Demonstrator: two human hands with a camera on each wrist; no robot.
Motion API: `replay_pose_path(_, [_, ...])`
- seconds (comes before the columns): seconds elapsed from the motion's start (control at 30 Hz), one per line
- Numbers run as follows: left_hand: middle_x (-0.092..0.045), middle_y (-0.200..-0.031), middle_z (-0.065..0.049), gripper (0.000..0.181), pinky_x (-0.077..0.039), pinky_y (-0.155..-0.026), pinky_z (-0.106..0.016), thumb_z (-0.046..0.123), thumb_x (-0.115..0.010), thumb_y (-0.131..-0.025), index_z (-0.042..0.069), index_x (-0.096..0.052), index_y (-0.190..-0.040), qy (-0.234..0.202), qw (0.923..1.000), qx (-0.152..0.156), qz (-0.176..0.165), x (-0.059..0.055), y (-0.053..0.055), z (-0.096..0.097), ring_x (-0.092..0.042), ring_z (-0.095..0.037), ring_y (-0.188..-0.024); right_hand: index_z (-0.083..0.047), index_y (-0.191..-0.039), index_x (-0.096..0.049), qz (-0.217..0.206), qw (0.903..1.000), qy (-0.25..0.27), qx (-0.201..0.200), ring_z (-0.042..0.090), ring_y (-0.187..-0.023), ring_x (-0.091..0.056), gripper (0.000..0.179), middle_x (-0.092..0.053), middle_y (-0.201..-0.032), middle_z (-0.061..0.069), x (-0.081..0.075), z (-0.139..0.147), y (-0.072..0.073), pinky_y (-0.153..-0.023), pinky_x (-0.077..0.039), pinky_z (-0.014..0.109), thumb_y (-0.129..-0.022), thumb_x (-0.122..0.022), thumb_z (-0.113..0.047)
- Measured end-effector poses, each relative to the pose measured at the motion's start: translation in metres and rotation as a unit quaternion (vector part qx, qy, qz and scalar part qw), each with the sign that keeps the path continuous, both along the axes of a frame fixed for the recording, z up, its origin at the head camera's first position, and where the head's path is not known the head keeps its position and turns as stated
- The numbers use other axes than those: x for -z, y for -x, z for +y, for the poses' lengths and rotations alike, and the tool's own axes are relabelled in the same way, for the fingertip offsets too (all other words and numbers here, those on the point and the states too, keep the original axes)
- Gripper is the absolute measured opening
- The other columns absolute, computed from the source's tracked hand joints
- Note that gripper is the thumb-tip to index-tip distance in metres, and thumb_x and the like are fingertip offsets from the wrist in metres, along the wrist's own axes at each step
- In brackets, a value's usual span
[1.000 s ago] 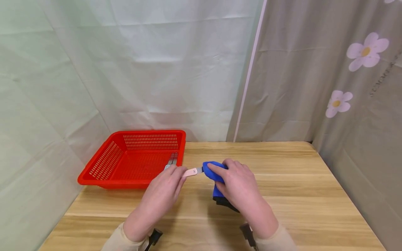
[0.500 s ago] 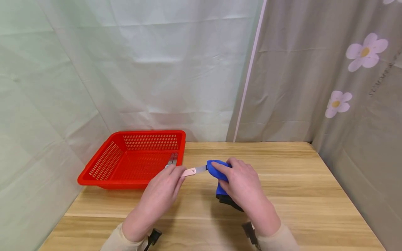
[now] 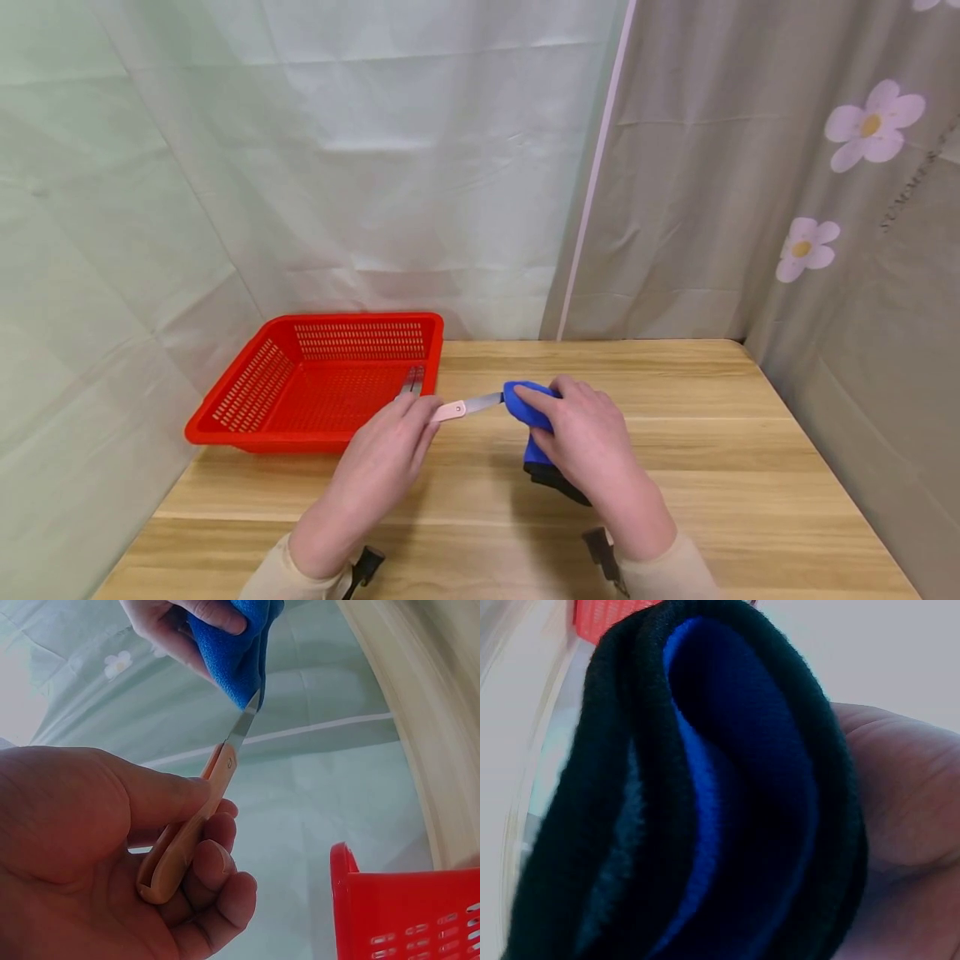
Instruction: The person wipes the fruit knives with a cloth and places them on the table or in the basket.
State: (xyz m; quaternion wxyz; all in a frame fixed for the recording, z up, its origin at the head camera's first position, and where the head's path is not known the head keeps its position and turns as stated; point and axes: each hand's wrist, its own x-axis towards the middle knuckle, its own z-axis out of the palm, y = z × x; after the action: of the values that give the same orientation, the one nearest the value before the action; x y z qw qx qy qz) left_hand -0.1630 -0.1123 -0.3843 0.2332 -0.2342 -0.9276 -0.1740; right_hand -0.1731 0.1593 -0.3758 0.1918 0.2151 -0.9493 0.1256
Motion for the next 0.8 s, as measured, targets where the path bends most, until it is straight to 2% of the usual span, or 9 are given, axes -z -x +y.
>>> replay_pose_path(0.33, [-0.06, -0.091, -0.003, 0.021, -0.049, -0.065, -0.031, 0.013, -0.084, -0.1, 0.006, -0.072, -0.116, -0.008, 0.9999, 0.003, 0.014, 0.0, -0.001, -0.002, -0.052, -0.018, -0.074, -0.027, -0.14, -0.078, -0.01, 0.9999, 0.005, 0.006, 0.02, -0.085, -0.064, 0.056, -0.068, -0.104, 0.004, 0.0, 0.007, 0.001, -0.074, -0.057, 0.046, -0.087, -0.096, -0.018])
replay_pose_path(0.53, [-0.06, -0.09, -0.003, 0.021, -0.049, -0.065, -0.031, 0.013, -0.083, -0.101, 0.006, -0.072, -0.117, -0.009, 0.9998, 0.004, 0.019, 0.001, -0.001, -0.003, -0.052, -0.018, -0.074, -0.027, -0.141, -0.078, -0.008, 0.9999, 0.004, 0.01, 0.024, -0.088, -0.067, 0.057, -0.069, -0.108, 0.007, -0.002, 0.009, 0.0, -0.074, -0.058, 0.049, -0.088, -0.095, -0.018])
replay_pose_path(0.63, [-0.059, -0.091, -0.003, 0.022, -0.049, -0.065, -0.03, 0.014, -0.082, -0.101, 0.005, -0.072, -0.118, -0.008, 0.9998, 0.004, 0.016, 0.0, -0.001, -0.002, -0.051, -0.018, -0.074, -0.026, -0.142, -0.077, 0.007, 0.9999, 0.006, 0.006, 0.027, -0.09, -0.069, 0.058, -0.07, -0.111, 0.01, -0.004, 0.007, -0.001, -0.077, -0.059, 0.05, -0.087, -0.096, -0.017])
replay_pose_path(0.8, [-0.059, -0.092, -0.003, 0.024, -0.046, -0.064, -0.027, 0.015, -0.083, -0.101, 0.006, -0.072, -0.12, -0.004, 1.0, 0.0, -0.006, -0.001, -0.001, -0.001, -0.049, -0.015, -0.074, -0.025, -0.141, -0.078, 0.046, 0.9986, 0.01, -0.025, 0.029, -0.089, -0.071, 0.062, -0.071, -0.11, 0.012, -0.008, -0.006, -0.007, -0.076, -0.061, 0.048, -0.084, -0.099, -0.016])
